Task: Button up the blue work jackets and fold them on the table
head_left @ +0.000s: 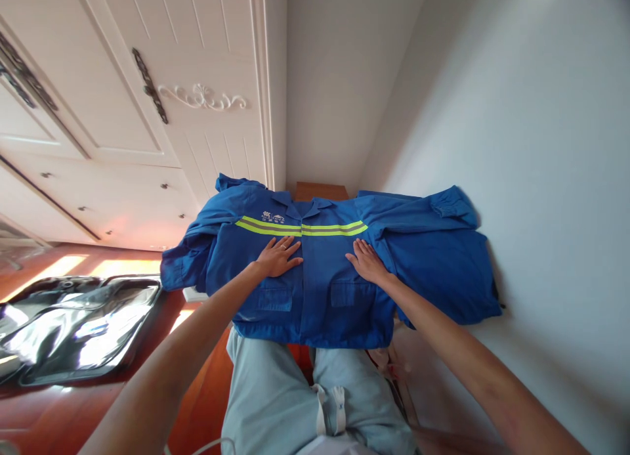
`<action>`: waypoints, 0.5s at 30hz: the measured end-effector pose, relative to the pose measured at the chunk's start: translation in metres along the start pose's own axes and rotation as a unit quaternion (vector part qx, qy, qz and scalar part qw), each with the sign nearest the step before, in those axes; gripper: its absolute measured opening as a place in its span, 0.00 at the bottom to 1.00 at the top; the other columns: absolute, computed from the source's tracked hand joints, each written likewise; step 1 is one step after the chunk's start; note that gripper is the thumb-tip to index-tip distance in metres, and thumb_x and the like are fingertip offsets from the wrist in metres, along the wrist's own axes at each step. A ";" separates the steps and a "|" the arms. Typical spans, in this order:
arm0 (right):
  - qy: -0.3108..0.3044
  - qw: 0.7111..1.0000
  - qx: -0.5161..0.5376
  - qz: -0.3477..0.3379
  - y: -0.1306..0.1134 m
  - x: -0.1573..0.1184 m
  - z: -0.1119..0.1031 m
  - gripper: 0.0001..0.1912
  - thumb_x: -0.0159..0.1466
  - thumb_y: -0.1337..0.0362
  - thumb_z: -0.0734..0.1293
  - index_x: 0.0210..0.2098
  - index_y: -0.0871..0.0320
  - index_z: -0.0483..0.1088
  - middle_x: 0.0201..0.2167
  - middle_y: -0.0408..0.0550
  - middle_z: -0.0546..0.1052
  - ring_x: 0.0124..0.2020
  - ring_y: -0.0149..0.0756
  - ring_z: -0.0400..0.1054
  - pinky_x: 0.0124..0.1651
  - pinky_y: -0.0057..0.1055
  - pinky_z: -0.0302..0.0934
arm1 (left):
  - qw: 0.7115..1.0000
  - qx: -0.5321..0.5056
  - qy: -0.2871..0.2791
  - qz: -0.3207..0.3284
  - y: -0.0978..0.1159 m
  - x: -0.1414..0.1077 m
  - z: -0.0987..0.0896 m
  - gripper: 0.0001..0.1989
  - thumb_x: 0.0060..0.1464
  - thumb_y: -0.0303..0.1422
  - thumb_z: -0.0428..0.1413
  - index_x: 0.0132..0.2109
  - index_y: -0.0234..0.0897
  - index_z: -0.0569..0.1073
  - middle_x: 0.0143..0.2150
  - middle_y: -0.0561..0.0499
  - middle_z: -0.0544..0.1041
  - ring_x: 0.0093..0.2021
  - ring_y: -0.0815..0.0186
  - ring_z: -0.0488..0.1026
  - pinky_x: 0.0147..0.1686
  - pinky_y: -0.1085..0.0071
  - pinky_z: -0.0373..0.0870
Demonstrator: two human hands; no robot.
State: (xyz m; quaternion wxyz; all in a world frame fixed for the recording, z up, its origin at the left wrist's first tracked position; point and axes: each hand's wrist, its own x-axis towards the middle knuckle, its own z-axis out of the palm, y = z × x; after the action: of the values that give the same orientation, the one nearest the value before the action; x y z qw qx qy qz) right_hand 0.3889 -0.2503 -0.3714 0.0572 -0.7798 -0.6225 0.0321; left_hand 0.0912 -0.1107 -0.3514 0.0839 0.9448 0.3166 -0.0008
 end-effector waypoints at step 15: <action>0.051 0.990 -0.052 -0.120 -0.028 -0.064 0.011 0.49 0.66 0.35 0.45 0.69 0.70 0.50 0.69 0.65 0.52 0.71 0.50 0.45 0.70 0.47 0.43 | 0.999 0.003 0.039 0.038 0.036 0.015 0.016 0.32 0.66 0.51 0.35 0.71 0.44 0.54 0.73 0.47 0.48 0.73 0.57 0.43 0.69 0.50 0.39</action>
State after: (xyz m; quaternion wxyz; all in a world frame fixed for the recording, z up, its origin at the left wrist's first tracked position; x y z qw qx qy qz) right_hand 0.3458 -0.3055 -0.3801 0.0519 -0.7018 -0.7089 -0.0468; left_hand 0.1254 -0.1324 -0.3620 0.0688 0.9557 0.2838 0.0380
